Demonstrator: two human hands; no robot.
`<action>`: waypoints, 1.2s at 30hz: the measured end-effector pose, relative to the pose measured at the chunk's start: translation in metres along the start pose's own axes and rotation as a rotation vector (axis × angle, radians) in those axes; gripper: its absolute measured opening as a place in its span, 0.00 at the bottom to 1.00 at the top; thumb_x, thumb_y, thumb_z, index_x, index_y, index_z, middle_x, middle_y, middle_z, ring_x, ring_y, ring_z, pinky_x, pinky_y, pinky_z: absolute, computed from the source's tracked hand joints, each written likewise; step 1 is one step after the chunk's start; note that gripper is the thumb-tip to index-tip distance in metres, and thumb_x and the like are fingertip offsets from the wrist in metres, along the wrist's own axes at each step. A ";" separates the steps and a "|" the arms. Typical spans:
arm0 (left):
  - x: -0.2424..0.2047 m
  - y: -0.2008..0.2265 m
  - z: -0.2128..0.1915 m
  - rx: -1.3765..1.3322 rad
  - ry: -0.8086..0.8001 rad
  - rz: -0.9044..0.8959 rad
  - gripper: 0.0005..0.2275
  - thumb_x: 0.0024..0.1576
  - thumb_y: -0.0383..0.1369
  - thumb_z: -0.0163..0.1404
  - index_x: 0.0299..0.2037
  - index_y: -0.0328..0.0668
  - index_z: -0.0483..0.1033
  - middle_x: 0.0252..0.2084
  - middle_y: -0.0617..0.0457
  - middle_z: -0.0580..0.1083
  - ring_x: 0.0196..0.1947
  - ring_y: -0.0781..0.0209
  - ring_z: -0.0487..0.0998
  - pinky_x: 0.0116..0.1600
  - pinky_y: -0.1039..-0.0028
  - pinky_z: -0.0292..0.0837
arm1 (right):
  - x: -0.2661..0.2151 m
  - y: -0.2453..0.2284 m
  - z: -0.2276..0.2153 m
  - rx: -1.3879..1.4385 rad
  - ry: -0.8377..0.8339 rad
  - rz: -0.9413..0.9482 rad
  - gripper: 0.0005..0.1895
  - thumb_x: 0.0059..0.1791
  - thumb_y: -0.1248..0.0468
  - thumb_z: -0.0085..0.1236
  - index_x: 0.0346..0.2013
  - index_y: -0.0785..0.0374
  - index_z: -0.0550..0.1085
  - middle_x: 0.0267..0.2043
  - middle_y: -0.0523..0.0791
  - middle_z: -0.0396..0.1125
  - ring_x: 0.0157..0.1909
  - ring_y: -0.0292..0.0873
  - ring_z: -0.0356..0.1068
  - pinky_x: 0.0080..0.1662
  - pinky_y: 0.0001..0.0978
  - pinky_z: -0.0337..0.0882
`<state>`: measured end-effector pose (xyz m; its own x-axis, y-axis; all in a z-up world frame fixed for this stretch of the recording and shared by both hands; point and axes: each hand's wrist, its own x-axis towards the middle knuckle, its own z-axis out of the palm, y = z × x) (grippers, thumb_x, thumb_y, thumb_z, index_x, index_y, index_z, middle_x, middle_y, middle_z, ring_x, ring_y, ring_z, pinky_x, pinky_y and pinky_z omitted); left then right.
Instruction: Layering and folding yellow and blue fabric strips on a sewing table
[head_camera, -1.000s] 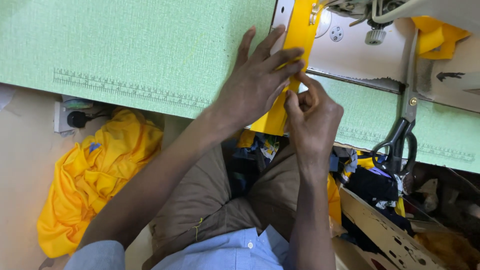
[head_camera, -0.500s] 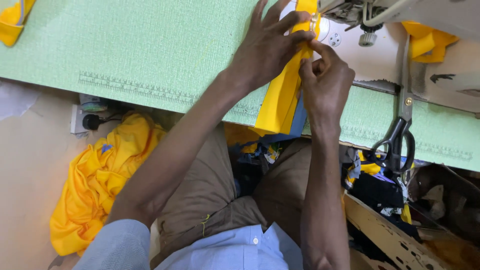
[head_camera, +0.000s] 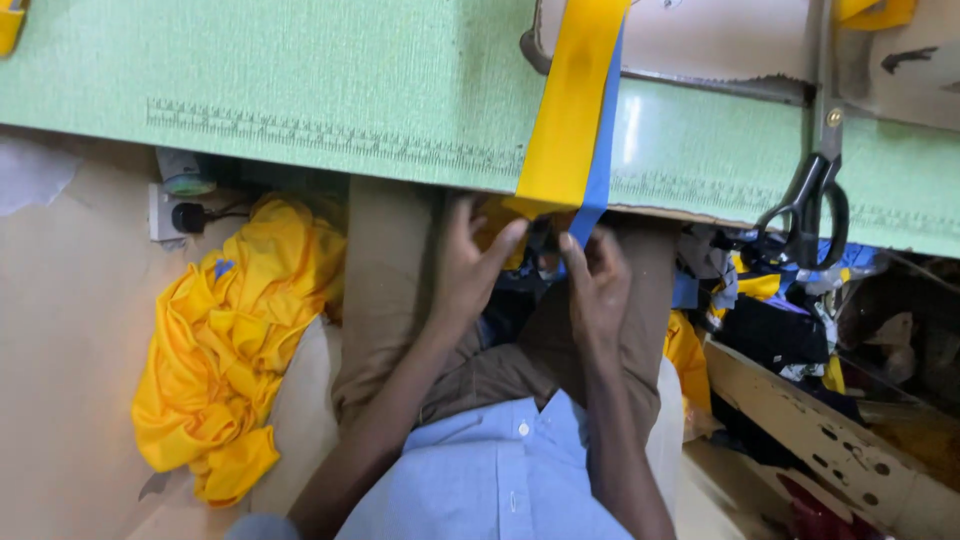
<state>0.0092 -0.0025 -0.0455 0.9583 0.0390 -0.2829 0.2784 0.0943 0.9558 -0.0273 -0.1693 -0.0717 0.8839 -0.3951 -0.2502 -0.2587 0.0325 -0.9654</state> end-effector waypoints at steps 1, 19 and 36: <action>0.014 -0.019 -0.001 0.105 -0.098 -0.010 0.30 0.60 0.53 0.55 0.64 0.39 0.68 0.60 0.40 0.70 0.64 0.40 0.70 0.68 0.50 0.65 | 0.009 -0.001 -0.001 -0.039 -0.035 -0.065 0.11 0.54 0.64 0.62 0.48 0.65 0.76 0.36 0.50 0.74 0.32 0.42 0.76 0.37 0.34 0.78; -0.028 0.077 0.005 -0.228 -0.336 -0.119 0.12 0.57 0.43 0.59 0.38 0.43 0.76 0.28 0.57 0.73 0.31 0.72 0.75 0.37 0.80 0.73 | -0.073 -0.086 -0.008 -0.791 0.097 -0.541 0.05 0.53 0.64 0.68 0.37 0.60 0.79 0.27 0.47 0.71 0.32 0.53 0.74 0.37 0.40 0.73; -0.023 -0.021 0.030 -0.018 -0.207 -0.120 0.12 0.54 0.42 0.63 0.29 0.42 0.79 0.23 0.54 0.74 0.25 0.68 0.72 0.34 0.77 0.69 | -0.032 -0.084 0.002 -0.145 -0.106 -0.026 0.19 0.60 0.53 0.47 0.49 0.65 0.78 0.42 0.50 0.73 0.47 0.41 0.67 0.52 0.40 0.74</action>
<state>-0.0163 -0.0348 -0.0565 0.9117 -0.1780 -0.3704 0.3916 0.1034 0.9143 -0.0330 -0.1574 0.0167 0.9252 -0.2950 -0.2387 -0.2816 -0.1119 -0.9530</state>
